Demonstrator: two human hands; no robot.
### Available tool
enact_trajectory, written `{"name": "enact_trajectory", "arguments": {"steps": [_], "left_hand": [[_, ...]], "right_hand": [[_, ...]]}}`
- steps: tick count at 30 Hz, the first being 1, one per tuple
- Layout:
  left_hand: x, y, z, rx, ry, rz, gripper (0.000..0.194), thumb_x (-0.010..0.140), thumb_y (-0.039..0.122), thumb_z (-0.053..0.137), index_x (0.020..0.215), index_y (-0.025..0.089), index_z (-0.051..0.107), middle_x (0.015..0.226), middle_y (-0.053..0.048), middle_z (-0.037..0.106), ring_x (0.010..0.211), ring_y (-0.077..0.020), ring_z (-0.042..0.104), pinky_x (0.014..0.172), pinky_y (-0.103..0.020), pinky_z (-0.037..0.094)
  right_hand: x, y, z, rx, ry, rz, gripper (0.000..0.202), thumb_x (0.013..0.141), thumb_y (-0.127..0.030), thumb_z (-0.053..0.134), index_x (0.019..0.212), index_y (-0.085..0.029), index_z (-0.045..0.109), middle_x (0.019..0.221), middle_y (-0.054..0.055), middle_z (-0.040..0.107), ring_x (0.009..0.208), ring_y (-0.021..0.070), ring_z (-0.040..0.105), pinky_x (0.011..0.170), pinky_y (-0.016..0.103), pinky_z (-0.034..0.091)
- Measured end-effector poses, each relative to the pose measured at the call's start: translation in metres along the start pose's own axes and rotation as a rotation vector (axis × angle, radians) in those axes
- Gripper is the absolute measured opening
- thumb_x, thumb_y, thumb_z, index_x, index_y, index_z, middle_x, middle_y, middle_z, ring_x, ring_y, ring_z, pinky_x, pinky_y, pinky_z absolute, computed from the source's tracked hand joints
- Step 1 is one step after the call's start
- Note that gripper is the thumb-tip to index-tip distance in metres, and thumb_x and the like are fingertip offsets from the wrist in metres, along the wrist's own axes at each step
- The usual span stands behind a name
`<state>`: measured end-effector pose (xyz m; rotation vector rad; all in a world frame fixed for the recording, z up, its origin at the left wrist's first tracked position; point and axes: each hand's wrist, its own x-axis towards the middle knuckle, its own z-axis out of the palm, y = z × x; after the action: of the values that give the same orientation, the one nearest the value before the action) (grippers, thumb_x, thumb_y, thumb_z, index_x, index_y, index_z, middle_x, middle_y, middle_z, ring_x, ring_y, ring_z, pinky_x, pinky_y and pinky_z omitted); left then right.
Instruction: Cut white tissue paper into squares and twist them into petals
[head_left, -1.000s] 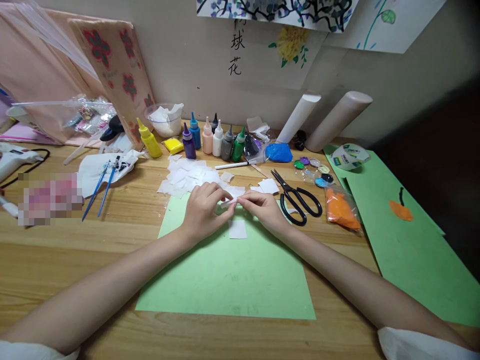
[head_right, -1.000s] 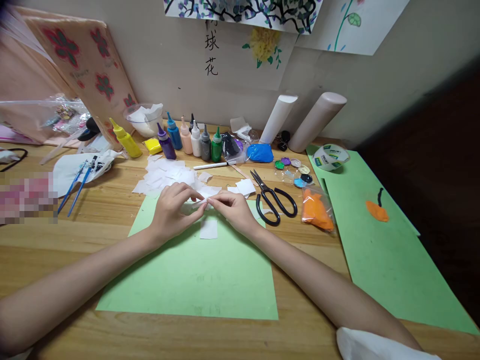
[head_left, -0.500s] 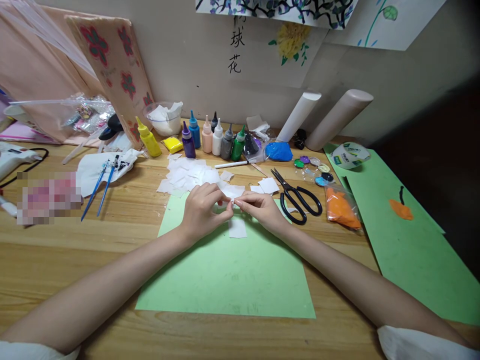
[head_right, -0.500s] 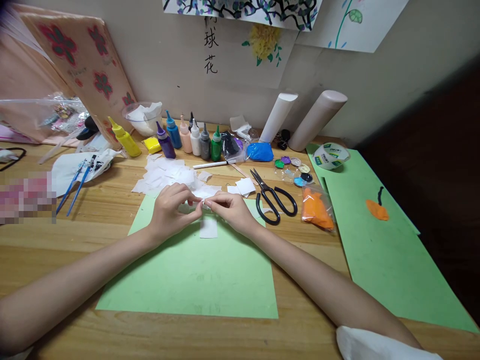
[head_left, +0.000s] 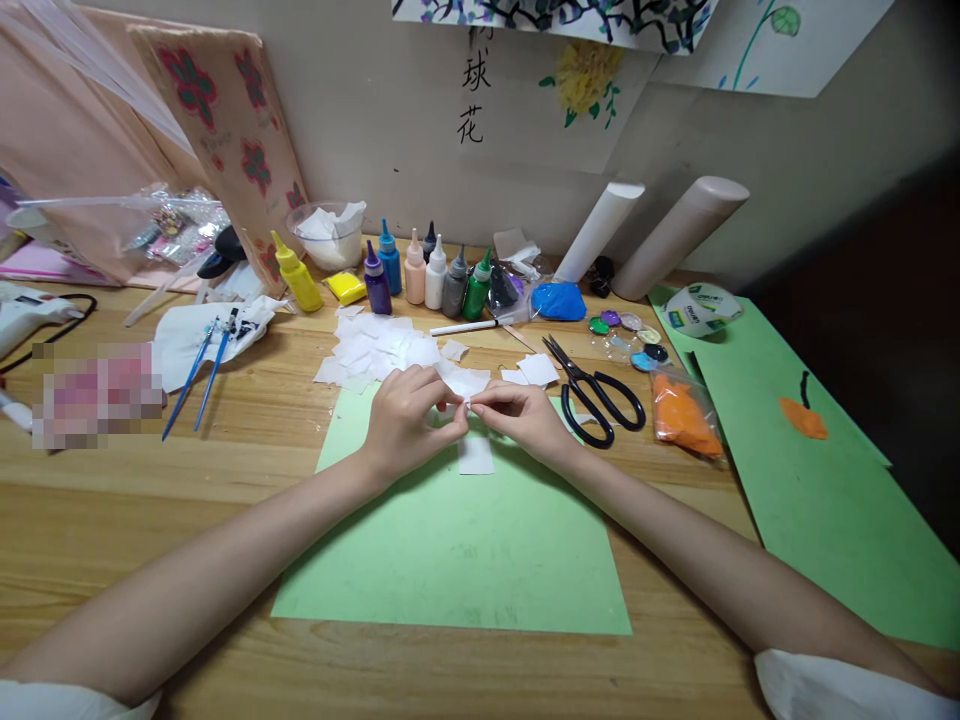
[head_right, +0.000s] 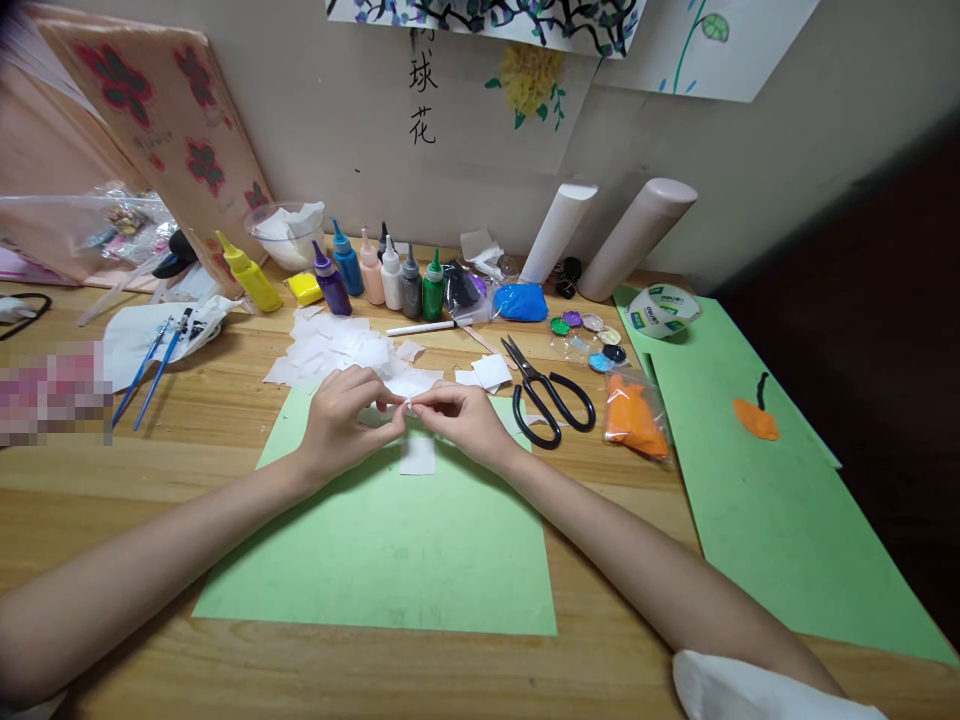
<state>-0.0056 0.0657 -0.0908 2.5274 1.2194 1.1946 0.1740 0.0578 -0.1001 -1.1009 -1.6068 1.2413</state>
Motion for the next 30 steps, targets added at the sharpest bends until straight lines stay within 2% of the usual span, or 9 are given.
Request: {"name": "enact_trajectory", "arguments": {"steps": [4,13,17,23,27,30], "left_hand": [[0.0001,-0.0003,0.0001,-0.008,-0.013,-0.003,0.008,0.075,0.023,0.059,0.068,0.019,0.059,0.063,0.001,0.056,0.064,-0.0133,0.049,0.06,-0.028,0.033],[0.0007,0.0008,-0.0002,-0.044,-0.058,-0.024,0.012,0.079,0.03,0.059,0.075,0.018,0.059,0.074,-0.002,0.061,0.071,-0.0149,0.053,0.065,-0.029,0.038],[-0.0001,0.0006,0.0003,-0.044,-0.106,-0.013,0.017,0.078,0.034,0.06,0.077,0.018,0.057,0.075,-0.002,0.06,0.072,-0.0154,0.053,0.065,-0.029,0.039],[-0.0001,0.001,-0.0001,-0.047,-0.1,-0.022,0.007,0.078,0.024,0.056,0.075,0.018,0.055,0.073,-0.001,0.059,0.069,-0.0141,0.052,0.064,-0.028,0.038],[0.0026,0.0021,-0.0025,-0.106,-0.104,-0.105,0.005,0.078,0.021,0.055,0.075,0.018,0.053,0.073,0.0,0.057,0.07,-0.0137,0.05,0.065,-0.027,0.038],[0.0049,0.0018,-0.0036,-0.188,-0.063,-0.212,0.005,0.078,0.018,0.054,0.075,0.018,0.05,0.074,0.0,0.054,0.07,-0.0124,0.049,0.066,-0.026,0.039]], "right_hand": [[-0.0002,-0.0005,0.0002,-0.024,0.021,0.007,0.018,0.077,-0.033,0.063,0.081,-0.018,0.072,0.073,0.004,0.061,0.065,0.013,0.051,0.057,0.026,0.039],[0.0014,-0.0066,0.0,-0.017,0.133,0.08,0.018,0.074,-0.031,0.064,0.071,-0.014,0.066,0.061,0.0,0.057,0.051,0.0089,0.045,0.045,0.023,0.032],[0.001,-0.0061,0.0003,-0.011,0.099,0.076,0.02,0.074,-0.034,0.065,0.069,-0.014,0.065,0.062,0.0,0.057,0.049,0.0077,0.042,0.044,0.023,0.031],[0.0008,-0.0053,0.0009,-0.009,0.073,0.061,0.023,0.073,-0.037,0.066,0.071,-0.014,0.065,0.065,0.0,0.055,0.049,0.0069,0.04,0.044,0.022,0.03],[0.0006,-0.0063,0.0012,0.017,0.111,0.082,0.023,0.075,-0.037,0.064,0.07,-0.015,0.059,0.061,-0.003,0.051,0.047,0.0068,0.04,0.043,0.022,0.031],[0.0006,-0.0059,0.001,0.087,0.159,0.1,0.023,0.077,-0.037,0.061,0.071,-0.016,0.053,0.057,-0.005,0.045,0.045,0.0068,0.04,0.042,0.021,0.03]]}}
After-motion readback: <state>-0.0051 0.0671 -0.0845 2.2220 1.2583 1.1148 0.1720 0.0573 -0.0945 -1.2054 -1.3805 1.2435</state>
